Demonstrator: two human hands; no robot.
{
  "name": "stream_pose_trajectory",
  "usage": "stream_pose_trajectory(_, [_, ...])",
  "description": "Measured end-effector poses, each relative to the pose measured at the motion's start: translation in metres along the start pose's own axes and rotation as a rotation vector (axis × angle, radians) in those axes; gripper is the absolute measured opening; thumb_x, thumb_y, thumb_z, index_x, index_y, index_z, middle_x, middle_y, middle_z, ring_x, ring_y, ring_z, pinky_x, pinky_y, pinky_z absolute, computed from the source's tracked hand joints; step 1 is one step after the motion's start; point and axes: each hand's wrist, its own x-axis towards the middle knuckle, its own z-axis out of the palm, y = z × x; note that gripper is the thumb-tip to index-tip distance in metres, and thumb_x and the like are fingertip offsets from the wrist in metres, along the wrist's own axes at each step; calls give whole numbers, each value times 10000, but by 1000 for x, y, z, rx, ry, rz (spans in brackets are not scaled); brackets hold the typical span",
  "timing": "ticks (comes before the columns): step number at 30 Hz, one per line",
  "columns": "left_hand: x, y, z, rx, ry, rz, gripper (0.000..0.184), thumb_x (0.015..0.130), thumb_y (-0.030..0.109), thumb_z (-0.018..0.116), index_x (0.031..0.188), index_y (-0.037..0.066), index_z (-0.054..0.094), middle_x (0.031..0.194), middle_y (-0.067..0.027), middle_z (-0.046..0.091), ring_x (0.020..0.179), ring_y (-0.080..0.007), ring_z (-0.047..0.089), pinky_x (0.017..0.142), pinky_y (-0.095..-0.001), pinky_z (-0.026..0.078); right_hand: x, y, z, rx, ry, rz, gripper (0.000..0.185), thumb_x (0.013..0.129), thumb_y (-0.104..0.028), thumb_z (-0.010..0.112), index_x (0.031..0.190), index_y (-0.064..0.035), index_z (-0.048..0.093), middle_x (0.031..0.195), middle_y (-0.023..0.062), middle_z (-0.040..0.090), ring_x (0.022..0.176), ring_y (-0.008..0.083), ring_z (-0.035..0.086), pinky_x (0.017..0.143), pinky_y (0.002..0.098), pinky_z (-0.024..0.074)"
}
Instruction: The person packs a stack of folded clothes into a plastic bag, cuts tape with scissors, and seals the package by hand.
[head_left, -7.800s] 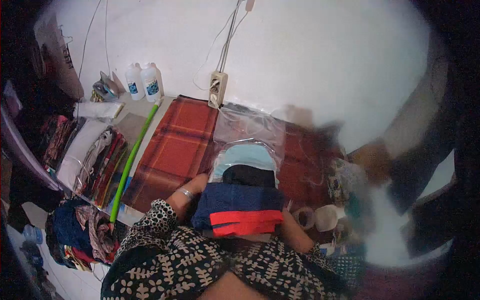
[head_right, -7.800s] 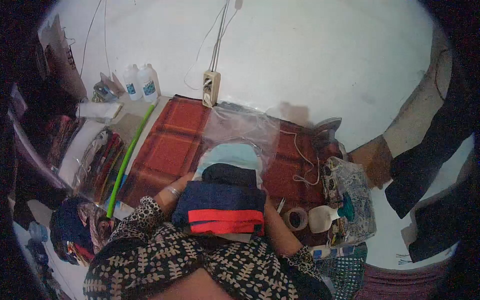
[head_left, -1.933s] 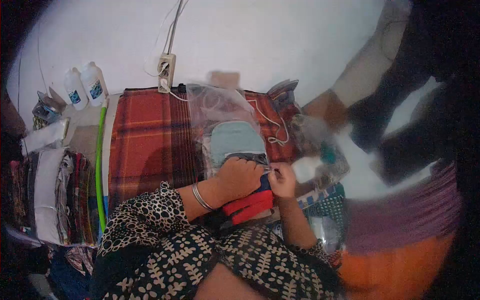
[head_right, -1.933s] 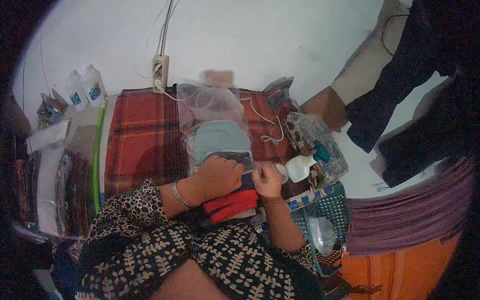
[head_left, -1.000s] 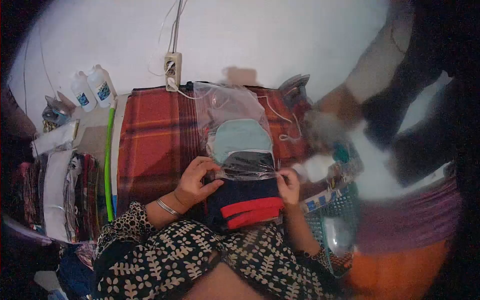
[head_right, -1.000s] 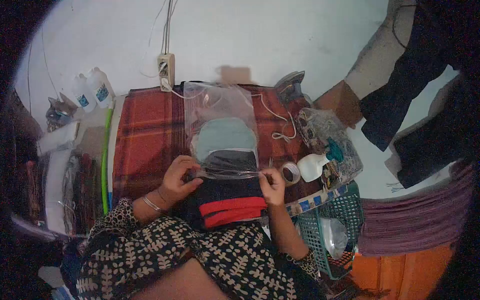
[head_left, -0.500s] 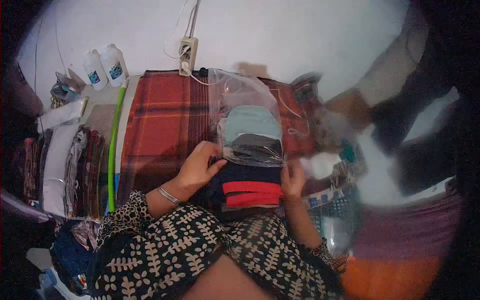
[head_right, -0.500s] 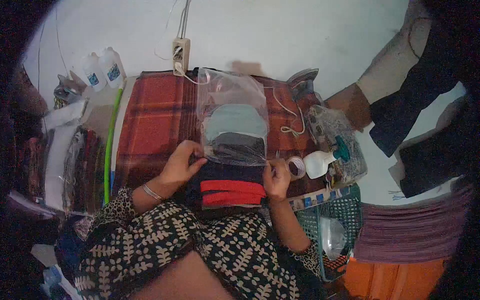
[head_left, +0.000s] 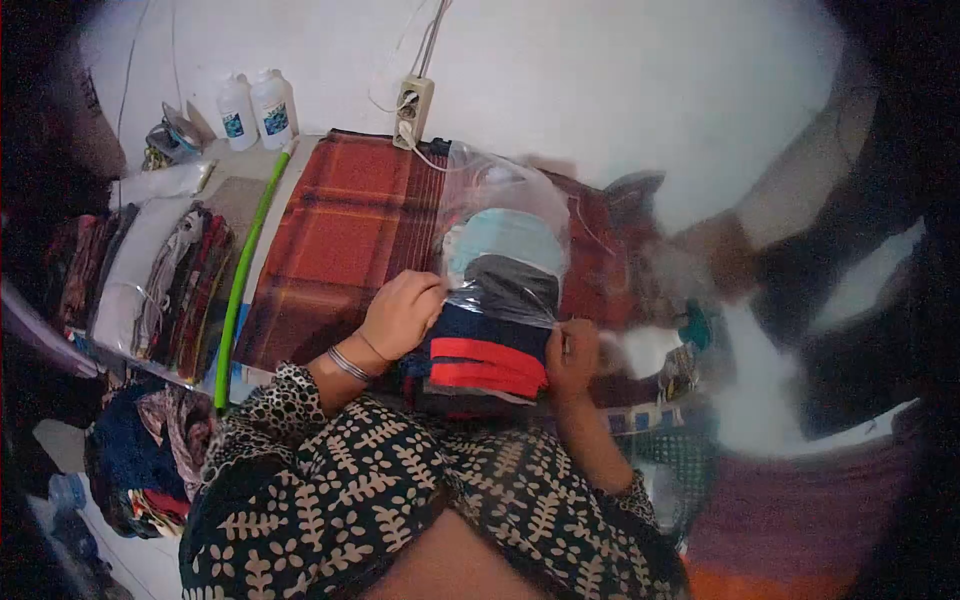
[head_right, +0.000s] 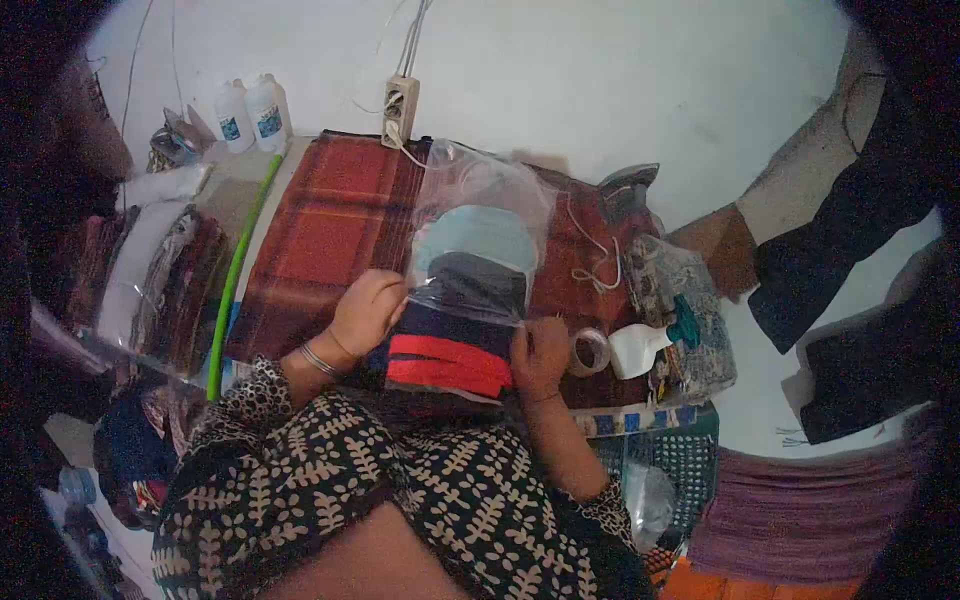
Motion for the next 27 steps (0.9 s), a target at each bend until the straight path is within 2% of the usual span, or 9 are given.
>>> stream_pose_trajectory(2, [-12, 5, 11, -21, 114, -73, 185, 782, 79, 626, 946, 31, 556, 956, -139, 572, 879, -338, 557, 749, -406, 473, -4, 2, -4, 35, -39, 17, 71, 799, -82, 584, 830, -20, 577, 775, 150, 555, 750, 334, 531, 692, 421, 416])
stream_pose_trajectory(7, [-18, 5, 1, -3, 102, -60, 192, 776, 69, 649, 936, 23, 554, 907, -139, 583, 843, -332, 571, 734, -399, 481, -7, 4, 7, 40, 57, -36, 91, 796, -70, 602, 872, -25, 581, 849, 152, 579, 805, 340, 554, 759, 421, 432])
stream_pose_trajectory(11, [-10, 20, -32, 14, 17, 20, 168, 770, 97, 670, 898, 37, 578, 846, -104, 608, 775, -297, 601, 686, -361, 500, -5, 5, 2, 155, 23, 14, 85, 801, -59, 603, 874, -22, 579, 851, 152, 578, 806, 345, 552, 761, 426, 433])
stream_pose_trajectory(14, [-9, 28, -50, 28, -130, -91, 115, 774, 81, 662, 864, 44, 600, 842, -105, 618, 793, -296, 612, 706, -367, 502, -8, 4, 7, 191, 7, 1, 72, 805, -47, 597, 865, -16, 569, 841, 148, 570, 806, 343, 552, 745, 422, 440])
stream_pose_trajectory(16, [3, 34, -58, -132, -254, -222, 100, 780, 86, 658, 856, 46, 607, 854, -104, 626, 820, -298, 618, 721, -374, 503, -4, 8, 1, 270, -57, -6, 58, 813, -42, 590, 855, -15, 560, 832, 148, 563, 793, 331, 556, 723, 400, 446])
stream_pose_trajectory(19, [14, 36, -63, -177, -343, -183, 108, 798, 125, 643, 863, 44, 614, 857, -109, 631, 838, -310, 618, 740, -390, 501, -5, 19, -4, 379, -201, 174, 59, 814, -42, 592, 848, -14, 553, 820, 149, 554, 775, 321, 559, 706, 382, 447])
stream_pose_trajectory(22, [32, 32, -79, -113, -503, -198, 138, 807, 177, 628, 852, 47, 627, 856, -116, 632, 835, -311, 617, 736, -403, 497, -8, 22, 4, 496, -188, 256, 67, 813, -47, 599, 843, -12, 550, 805, 148, 545, 759, 313, 559, 689, 372, 441])
stream_pose_trajectory(25, [80, 65, -82, 107, -572, -80, 167, 804, 212, 620, 842, 50, 635, 828, -126, 626, 810, -309, 616, 717, -411, 493, -7, 19, 3, 406, -172, 160, 76, 805, -53, 611, 845, -18, 558, 811, 149, 552, 765, 318, 561, 685, 383, 449])
stream_pose_trajectory(27, [100, 81, -53, -15, -501, 60, 185, 782, 231, 636, 858, 62, 634, 828, -119, 624, 815, -313, 612, 715, -417, 482, -6, 17, 1, 316, -143, 29, 85, 797, -55, 617, 849, -21, 559, 815, 154, 556, 767, 327, 563, 679, 393, 454])
